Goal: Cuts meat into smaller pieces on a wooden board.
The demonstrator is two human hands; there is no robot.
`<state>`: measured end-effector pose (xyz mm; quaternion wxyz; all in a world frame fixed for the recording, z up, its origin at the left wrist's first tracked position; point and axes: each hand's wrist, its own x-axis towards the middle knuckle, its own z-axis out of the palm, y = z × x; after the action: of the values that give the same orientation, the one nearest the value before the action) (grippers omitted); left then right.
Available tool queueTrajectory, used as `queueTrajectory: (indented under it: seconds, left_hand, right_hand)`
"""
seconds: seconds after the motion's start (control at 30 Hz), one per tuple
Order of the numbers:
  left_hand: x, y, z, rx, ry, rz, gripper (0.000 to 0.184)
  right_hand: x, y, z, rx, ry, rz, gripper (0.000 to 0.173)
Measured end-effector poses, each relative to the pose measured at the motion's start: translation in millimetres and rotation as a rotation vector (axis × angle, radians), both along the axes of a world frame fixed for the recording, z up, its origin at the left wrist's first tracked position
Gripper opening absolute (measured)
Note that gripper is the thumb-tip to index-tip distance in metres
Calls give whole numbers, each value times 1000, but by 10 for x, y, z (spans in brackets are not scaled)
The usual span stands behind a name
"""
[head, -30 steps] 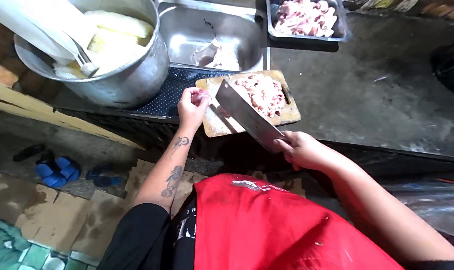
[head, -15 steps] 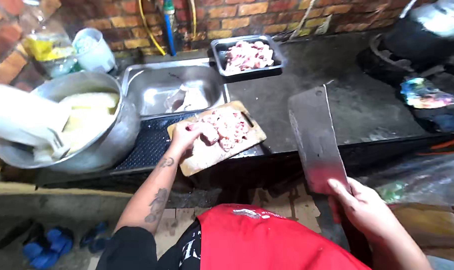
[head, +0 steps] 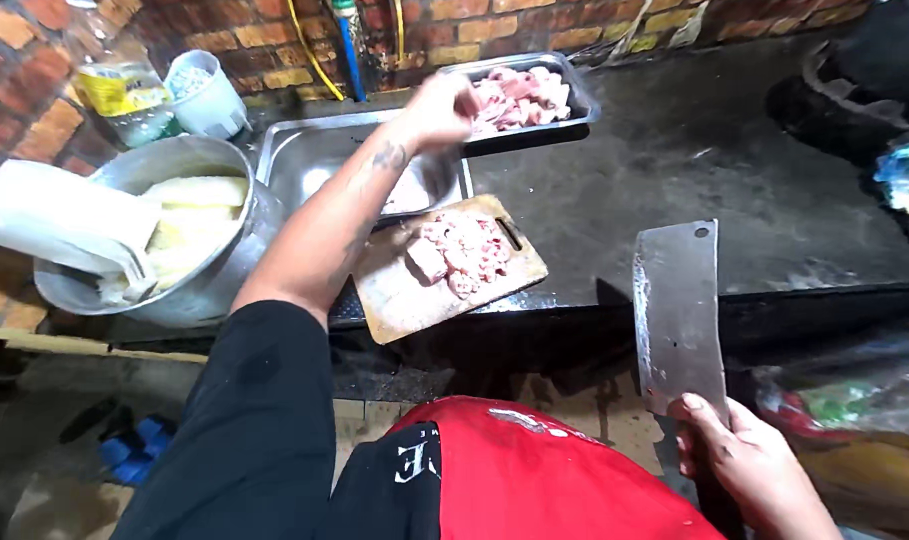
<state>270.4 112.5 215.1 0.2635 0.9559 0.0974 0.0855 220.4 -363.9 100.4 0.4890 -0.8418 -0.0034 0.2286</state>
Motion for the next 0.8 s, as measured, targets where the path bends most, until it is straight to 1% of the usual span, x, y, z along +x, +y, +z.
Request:
queueTrajectory:
  seconds: [0.03,0.07,0.1,0.13,0.17,0.2,0.27,0.37,0.43,0.53,0.6,0.67,0.73,0.8]
  left_hand:
    - [-189,21,-144,99,125,-111,35]
    - [-365,21,-292,149,264,-172,34]
    - [-519,7,-431,162,409,-194,37]
    - [-655,-8,-574,150,510,-199,41]
    - [-772,-6,-732,118,546,-203,45]
    - [-883,-3,-880,86,515,-210,47]
    - [-1055,0,-1116,42,368,-206,55]
    - [-1207,-49,-1274,3,250,-178,69]
    - [-1256,-76,-1354,-12,207,-161,70]
    - [-1250,-149,-1353,89,221,-131,64]
    - [-1226,-193,-1340,146,229,-155,59]
    - [-1238,-251,-1314,155,241,-177,54]
    - [-1281,-282,-1308,143,302,-150,55]
    - [-1366,-315,-1360,129,345,-84,59]
  right_hand:
    - [21,29,4,-10,-6,24,23]
    - [49,66,14,-26,-14,51,24]
    - [80,115,26,-39,-24,80,25]
    - [115,171,29,-45,-39,114,26]
    - [153,231,24,-47,-55,153,26]
    - [188,296,20,-46,-68,192,26]
    - [247,447,33,-34,-89,268,26]
    - [262,690,103,2,-118,399,26]
    - [249,837,148,26,-133,482,24]
    - [225,1027,191,39,-142,582,23]
    - [197,1128,208,56,-144,630,21]
    - [162,1209,231,71,-149,667,20]
    - [140,1278,246,72,-168,702,21]
    - [113,1353,257,52,-187,732,22]
